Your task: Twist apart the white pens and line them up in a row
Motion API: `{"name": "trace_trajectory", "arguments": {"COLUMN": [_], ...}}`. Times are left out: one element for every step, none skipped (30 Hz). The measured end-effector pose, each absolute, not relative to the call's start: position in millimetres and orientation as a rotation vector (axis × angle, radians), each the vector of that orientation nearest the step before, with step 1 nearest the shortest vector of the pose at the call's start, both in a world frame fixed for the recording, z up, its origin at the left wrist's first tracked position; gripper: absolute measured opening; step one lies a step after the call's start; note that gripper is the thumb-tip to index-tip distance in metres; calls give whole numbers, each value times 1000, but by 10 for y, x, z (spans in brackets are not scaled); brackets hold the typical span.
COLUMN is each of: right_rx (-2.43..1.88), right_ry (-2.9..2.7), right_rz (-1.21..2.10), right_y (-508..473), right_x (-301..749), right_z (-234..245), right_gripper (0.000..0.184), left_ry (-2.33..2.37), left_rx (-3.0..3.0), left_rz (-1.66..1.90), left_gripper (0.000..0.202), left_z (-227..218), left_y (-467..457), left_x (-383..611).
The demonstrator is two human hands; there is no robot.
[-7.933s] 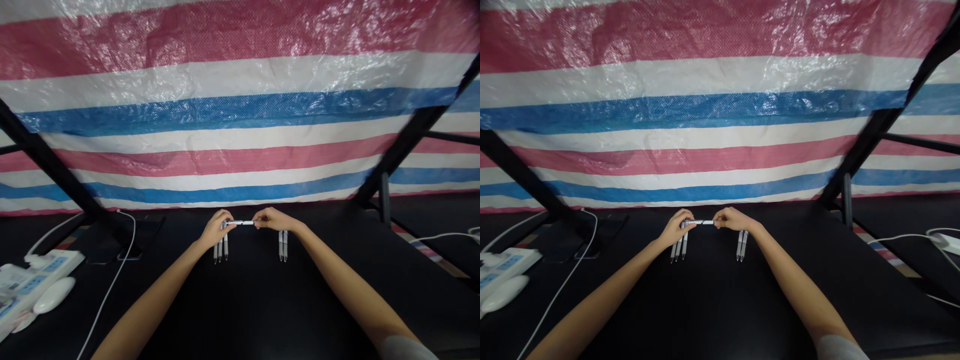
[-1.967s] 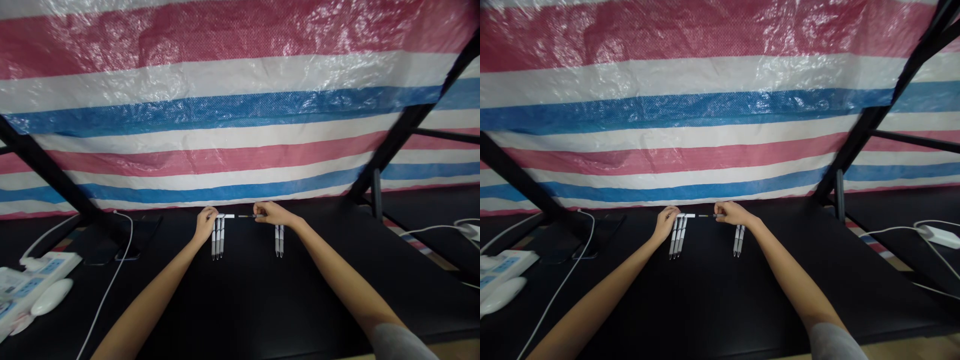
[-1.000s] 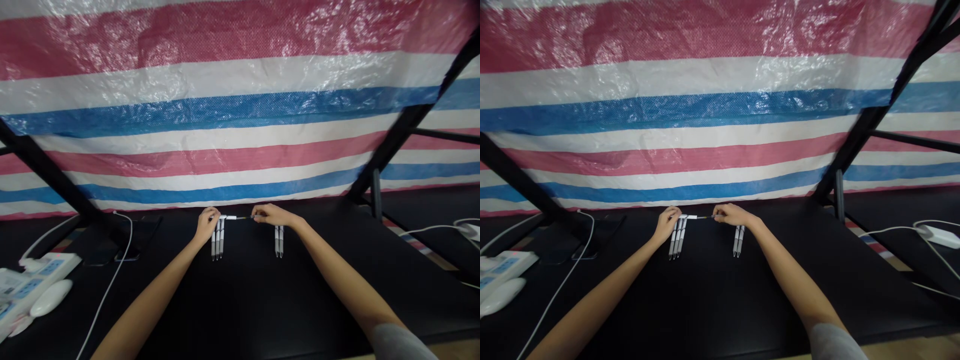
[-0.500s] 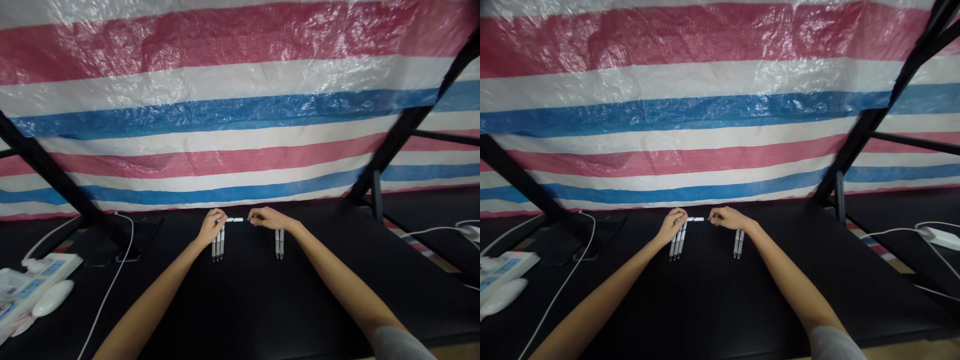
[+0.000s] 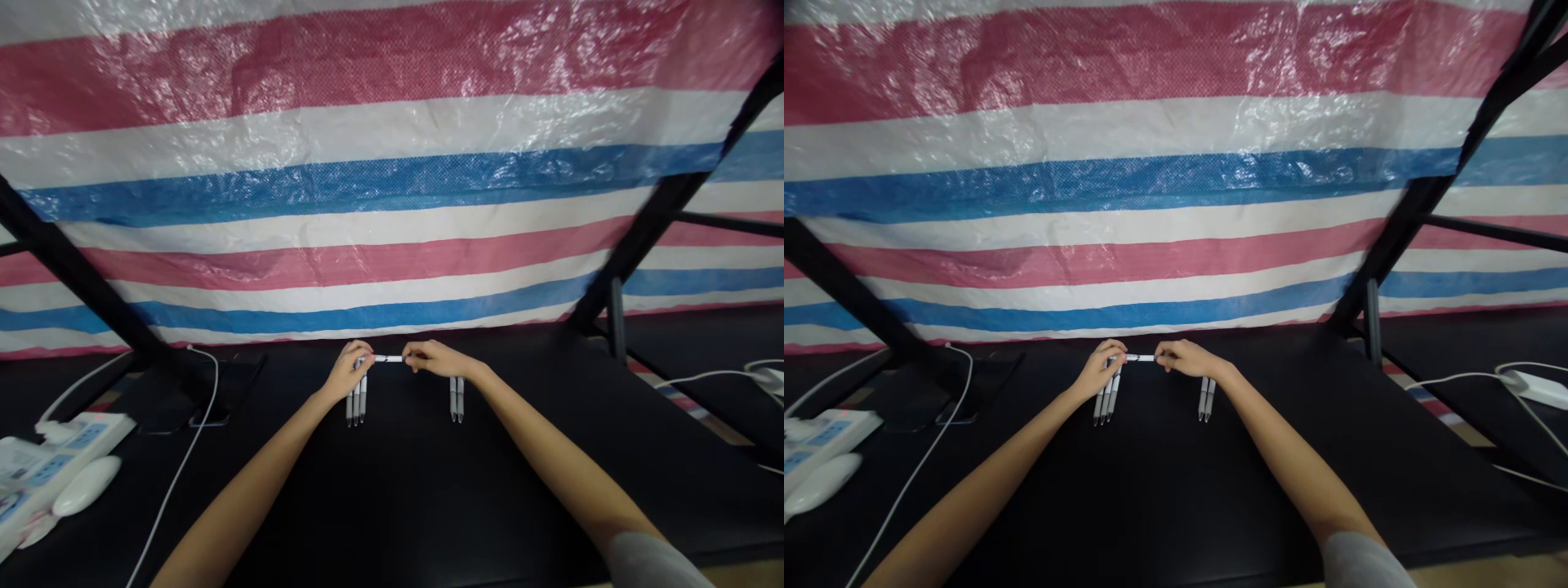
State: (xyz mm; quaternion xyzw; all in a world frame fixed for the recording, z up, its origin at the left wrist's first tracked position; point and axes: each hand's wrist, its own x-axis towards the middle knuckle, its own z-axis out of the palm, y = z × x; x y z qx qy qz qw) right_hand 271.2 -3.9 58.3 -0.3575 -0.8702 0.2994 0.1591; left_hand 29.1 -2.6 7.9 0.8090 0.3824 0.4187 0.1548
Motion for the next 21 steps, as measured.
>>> {"name": "trace_trajectory", "arguments": {"right_rx": [-1029,-1038,-1045,-1050,-1055,-1056,-1056,-1055,-1054,-1053,-1053,-1052,-1049,-1044,-1038,-1032,-1030,-1029,-1032,-1034,-1035], "right_ry": [-2487,-2487,-2488,-2489,-2490,-2491,-2490,-2486,-2478,-2467,-2456,-2444,-2435,-2428,-2423,-2417,-2409,-2398,-2387,-2378,-2374], "right_rz": [861,864,867,869,868,868,871,878,889,899,909,915,920,926,935,944,949,947,937,925,915], "right_y": [-39,-38,-37,-35,-31,-26,-20,-14,-8,-3,2,5,7,7,7,7,8,9,12,15,18], "right_x": [2711,2709,2708,2706,2704,2703,2702,2702,2703,2706,2709,2715,2721,2728,2736,2745,2752,2759,2765,2768,2770], "right_z": [578,573,567,561,554,546,538,529,521,513,508,506,506,508,512,516,520,522,522,520,517], "right_gripper": [21,21,21,22,24,27,30,32,34,36,37,38,39,39,37,34,30,27,26,25,23], "left_ry": [1096,1093,1088,1079,1067,1056,1047,1044,1046,1054,1066,1081,1098,1117,1137,1156,1172,1186,1196,1203,1206], "left_rx": [2324,2331,2340,2349,2359,2368,2375,2378,2378,2373,2366,2358,2351,2346,2343,2342,2339,2335,2330,2328,2327], "left_rz": [1197,1195,1194,1193,1191,1187,1184,1183,1183,1184,1184,1182,1177,1171,1165,1160,1154,1147,1138,1126,1118], "left_gripper": [21,20,19,18,17,16,16,15,15,15,15,14,14,14,13,13,13,13,13,13,14], "left_z": [69,58,47,37,30,25,23,26,32,40,51,63,75,85,94,102,107,110,113,114,115], "left_y": [-21,-15,-9,-4,1,4,5,4,1,-4,-11,-18,-26,-33,-39,-45,-49,-53,-56,-59,-62], "left_x": [289,287,285,283,282,281,282,284,287,290,293,297,300,302,303,304,305,305,304,304,304]}}
